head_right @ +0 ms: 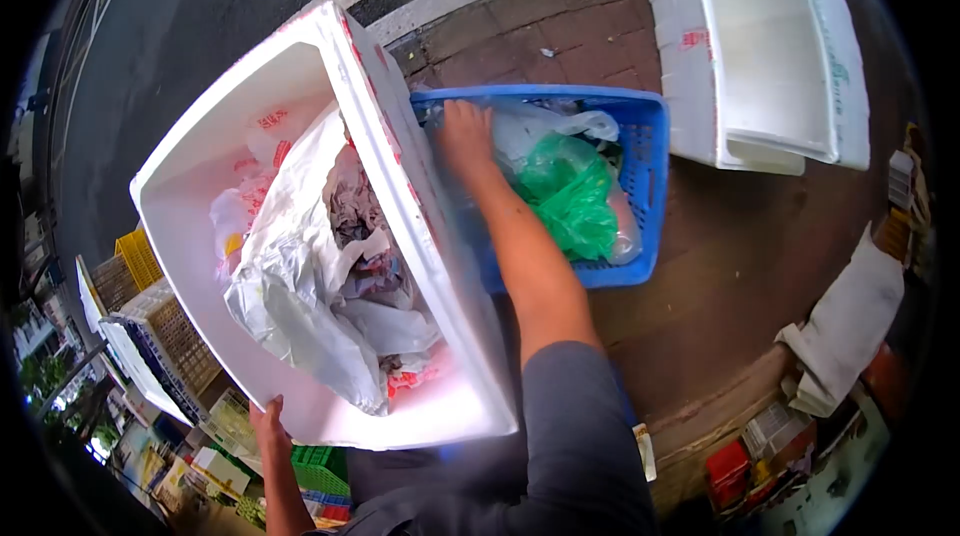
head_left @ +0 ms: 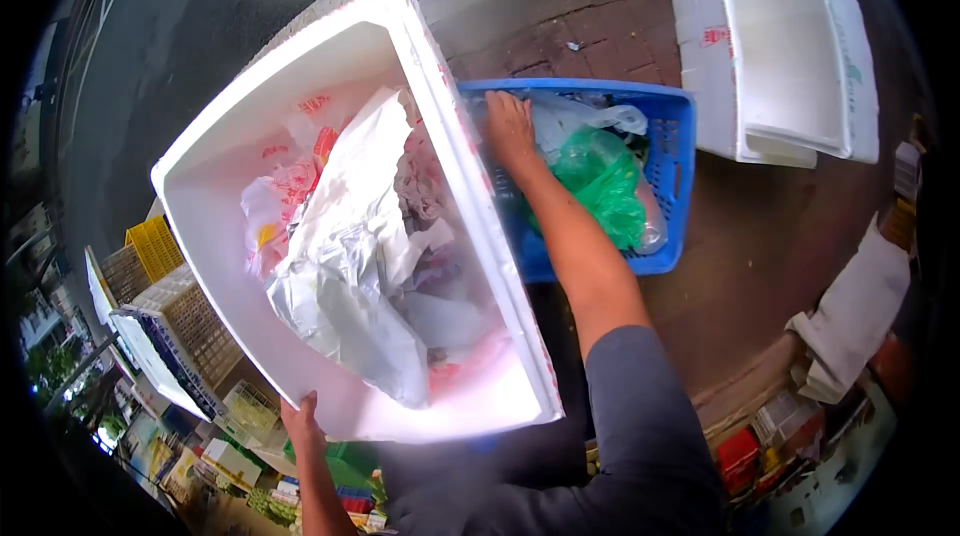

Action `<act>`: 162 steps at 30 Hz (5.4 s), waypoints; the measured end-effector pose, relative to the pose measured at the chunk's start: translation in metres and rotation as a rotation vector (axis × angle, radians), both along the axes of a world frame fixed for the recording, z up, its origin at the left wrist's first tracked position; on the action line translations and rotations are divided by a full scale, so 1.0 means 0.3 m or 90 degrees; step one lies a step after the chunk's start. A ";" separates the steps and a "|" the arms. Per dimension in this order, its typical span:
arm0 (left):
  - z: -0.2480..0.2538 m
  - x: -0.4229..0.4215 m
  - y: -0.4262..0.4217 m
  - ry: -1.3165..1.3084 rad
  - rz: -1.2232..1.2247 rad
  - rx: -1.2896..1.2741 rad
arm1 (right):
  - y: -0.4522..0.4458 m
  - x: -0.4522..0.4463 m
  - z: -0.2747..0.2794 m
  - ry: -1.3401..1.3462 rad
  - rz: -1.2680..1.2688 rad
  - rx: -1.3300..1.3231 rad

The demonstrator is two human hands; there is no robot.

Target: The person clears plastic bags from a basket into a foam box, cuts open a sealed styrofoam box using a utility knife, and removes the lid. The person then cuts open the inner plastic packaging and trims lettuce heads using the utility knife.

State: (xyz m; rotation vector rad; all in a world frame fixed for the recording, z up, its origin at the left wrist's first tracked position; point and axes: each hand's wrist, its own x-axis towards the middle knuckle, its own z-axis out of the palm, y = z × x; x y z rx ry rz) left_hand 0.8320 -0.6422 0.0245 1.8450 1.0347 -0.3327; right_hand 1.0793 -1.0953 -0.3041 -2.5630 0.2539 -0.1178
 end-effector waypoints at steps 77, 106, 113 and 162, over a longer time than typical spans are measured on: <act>0.037 -0.009 0.043 -0.103 -0.137 -0.036 | 0.708 -0.502 0.744 0.167 0.141 0.004; 0.586 0.556 -2.006 -0.372 -0.453 -0.423 | -0.476 -2.068 1.129 -0.070 -0.899 0.462; 0.663 0.580 -2.689 -0.284 -0.649 -0.165 | -0.546 -2.394 0.936 0.181 -1.024 0.216; -0.034 -0.434 -0.558 0.191 -0.001 0.013 | -0.937 -1.147 1.195 0.131 -0.244 0.465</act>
